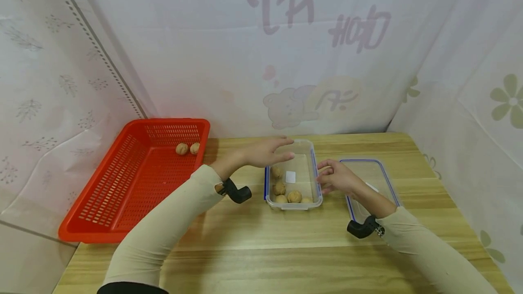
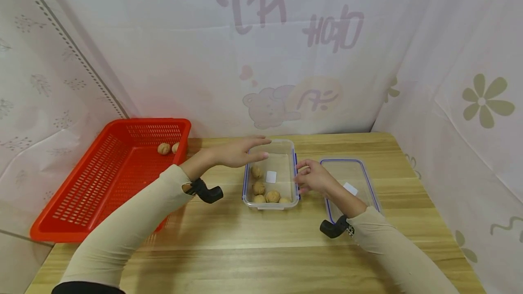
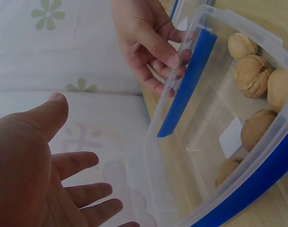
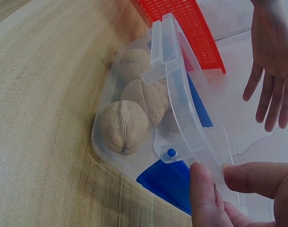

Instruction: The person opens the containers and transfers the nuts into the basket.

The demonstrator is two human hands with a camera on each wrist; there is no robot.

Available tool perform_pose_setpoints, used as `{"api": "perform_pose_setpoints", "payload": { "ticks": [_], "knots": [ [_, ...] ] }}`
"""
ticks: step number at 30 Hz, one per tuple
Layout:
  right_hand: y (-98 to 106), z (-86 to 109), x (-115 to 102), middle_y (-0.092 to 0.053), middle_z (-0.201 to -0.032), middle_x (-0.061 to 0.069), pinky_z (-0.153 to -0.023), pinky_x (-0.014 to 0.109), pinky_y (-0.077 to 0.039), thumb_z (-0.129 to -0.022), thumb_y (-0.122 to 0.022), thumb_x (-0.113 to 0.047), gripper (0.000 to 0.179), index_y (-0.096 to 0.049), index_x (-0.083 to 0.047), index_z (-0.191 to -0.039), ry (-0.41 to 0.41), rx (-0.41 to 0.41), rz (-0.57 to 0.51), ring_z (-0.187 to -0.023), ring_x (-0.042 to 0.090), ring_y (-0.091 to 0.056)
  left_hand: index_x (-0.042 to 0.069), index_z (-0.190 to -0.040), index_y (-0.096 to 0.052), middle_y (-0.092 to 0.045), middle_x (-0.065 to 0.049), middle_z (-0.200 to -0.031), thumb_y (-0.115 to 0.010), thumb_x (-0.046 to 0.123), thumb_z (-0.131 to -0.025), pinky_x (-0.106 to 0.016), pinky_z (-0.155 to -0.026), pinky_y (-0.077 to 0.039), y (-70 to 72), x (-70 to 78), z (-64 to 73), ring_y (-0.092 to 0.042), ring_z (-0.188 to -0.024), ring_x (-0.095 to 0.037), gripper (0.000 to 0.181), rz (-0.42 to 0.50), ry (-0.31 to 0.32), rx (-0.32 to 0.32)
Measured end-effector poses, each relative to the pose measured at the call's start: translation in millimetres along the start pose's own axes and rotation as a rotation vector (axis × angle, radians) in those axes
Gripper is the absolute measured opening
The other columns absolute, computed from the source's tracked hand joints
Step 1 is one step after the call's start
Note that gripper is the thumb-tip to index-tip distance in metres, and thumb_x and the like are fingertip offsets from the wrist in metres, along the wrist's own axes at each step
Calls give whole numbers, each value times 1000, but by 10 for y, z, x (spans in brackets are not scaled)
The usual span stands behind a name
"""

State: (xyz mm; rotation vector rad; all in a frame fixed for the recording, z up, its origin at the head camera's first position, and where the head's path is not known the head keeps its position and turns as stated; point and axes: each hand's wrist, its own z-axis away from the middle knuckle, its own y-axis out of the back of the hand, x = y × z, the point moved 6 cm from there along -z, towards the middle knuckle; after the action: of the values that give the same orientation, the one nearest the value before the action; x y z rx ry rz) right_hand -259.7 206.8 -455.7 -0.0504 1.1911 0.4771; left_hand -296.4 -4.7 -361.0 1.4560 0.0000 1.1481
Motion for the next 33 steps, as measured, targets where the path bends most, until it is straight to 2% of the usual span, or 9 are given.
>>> {"api": "perform_pose_setpoints", "payload": {
  "ticks": [6, 12, 19, 25, 29, 33],
  "knots": [
    [-1, 7, -8, -59, -112, 28, -73, 37, -62, -99, -58, 3, 46, -36, 13, -139, 6, -13, -19, -86, 22, -65, 2, -157, -33, -30, -16, -164, -47, 42, -108, -44, -122, -24, -102, 36, -90, -27, -151, -31, 65, 43, -34, -37],
    [-1, -3, 13, -59, -114, 28, -74, 37, -62, -99, -58, 3, 46, -37, 12, -139, -1, -15, -22, -87, 23, -65, 1, -157, -34, -32, -14, -163, -47, 41, -109, -41, -122, -25, -191, 17, -193, -26, -152, -29, 64, 45, -45, -73],
    [-1, -7, 19, -59, -115, 28, -75, 38, -62, -100, -59, 1, 47, -36, 11, -140, -5, -18, -19, -89, 23, -65, 2, -158, -33, -35, -13, -162, -49, 40, -108, -43, -120, -31, -265, 3, -271, -33, -148, -33, 65, 71, -45, -117],
    [-2, -3, 6, -59, -115, 28, -76, 38, -62, -100, -60, -1, 49, -36, 11, -141, -1, -27, -12, -90, 24, -65, -2, -155, -35, -37, -16, -160, -55, 33, -106, -46, -118, -34, -325, -33, -320, -37, -145, -39, 63, 120, -47, -151],
    [1, -11, 12, -59, -115, 27, -76, 39, -62, -100, -60, -1, 50, -35, 12, -141, -1, -28, -14, -89, 24, -65, -5, -151, -42, -44, -18, -156, -61, 26, -104, -43, -115, -38, -368, -60, -362, -43, -141, -41, 60, 132, -61, -169],
    [4, -14, 16, -59, -115, 27, -76, 39, -62, -100, -61, -1, 51, -35, 11, -142, -1, -25, -12, -89, 24, -65, -3, -147, -49, -50, -15, -152, -65, 24, -102, -37, -111, -44, -431, -88, -394, -50, -136, -37, 55, 143, -46, -208]
  ]
}}
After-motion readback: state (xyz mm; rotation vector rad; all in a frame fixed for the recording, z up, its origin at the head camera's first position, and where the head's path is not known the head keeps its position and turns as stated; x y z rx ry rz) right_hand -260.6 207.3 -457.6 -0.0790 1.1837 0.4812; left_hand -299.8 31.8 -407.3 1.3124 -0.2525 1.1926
